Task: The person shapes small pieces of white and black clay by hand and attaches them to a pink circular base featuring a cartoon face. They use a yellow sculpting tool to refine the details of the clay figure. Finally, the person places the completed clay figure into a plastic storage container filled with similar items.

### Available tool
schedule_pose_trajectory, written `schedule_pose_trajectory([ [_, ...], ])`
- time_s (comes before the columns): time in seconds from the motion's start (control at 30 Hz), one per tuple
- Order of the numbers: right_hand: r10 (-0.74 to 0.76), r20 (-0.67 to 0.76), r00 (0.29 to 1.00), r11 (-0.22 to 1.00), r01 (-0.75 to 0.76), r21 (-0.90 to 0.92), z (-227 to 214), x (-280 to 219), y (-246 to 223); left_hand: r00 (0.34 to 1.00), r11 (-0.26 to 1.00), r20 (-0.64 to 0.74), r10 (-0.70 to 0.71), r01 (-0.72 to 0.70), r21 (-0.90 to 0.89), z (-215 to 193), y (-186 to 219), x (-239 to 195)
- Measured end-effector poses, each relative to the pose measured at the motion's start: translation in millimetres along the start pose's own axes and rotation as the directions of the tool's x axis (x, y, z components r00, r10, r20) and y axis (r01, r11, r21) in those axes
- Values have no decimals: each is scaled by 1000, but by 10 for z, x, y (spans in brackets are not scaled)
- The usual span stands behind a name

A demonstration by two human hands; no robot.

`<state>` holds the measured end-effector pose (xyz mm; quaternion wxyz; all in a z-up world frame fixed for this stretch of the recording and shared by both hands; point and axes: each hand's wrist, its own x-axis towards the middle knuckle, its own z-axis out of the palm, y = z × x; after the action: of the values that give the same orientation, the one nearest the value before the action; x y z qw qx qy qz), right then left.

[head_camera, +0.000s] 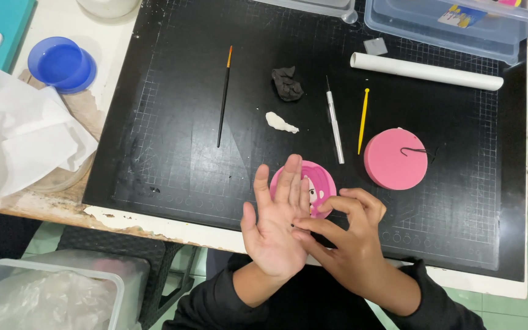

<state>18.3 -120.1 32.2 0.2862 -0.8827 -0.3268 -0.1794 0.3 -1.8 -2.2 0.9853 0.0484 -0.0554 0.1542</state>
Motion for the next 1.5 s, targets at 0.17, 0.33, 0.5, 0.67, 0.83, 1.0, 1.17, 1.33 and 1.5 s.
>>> schedule_pose_trajectory([
  [0.17,-23,-47,999,999,22,-24,42,37,-47,994,979,57,95,-104,175,5,-49,4],
  [0.33,-20,-80,997,1000,20,-9,74,79,-55,987,964,78,143,-157,214,-15,-44,29],
  [0.5,345,91,934,894,-357,272,-21,6,132,953,24,225,-202,-225,974,176,471,182],
  [0.67,532,169,830,746,-554,370,52,-13,181,893,-595,-34,-449,-270,757,90,736,184],
  [0.83,496,151,855,794,-517,319,141,-36,166,853,-700,-55,-519,-387,600,-48,730,105],
  [1.0,410,156,899,838,-439,324,172,-22,153,951,-787,50,-304,-280,550,-74,539,14],
  [1.17,339,119,933,902,-359,242,232,-107,144,967,-808,89,-238,-248,535,-78,483,24],
  [1.33,224,63,973,964,-230,130,296,-116,138,967,-827,89,-241,-252,503,-101,480,8],
  [1.5,183,40,982,982,-184,33,319,-139,132,963,-826,126,-237,-268,496,-127,473,-6],
])
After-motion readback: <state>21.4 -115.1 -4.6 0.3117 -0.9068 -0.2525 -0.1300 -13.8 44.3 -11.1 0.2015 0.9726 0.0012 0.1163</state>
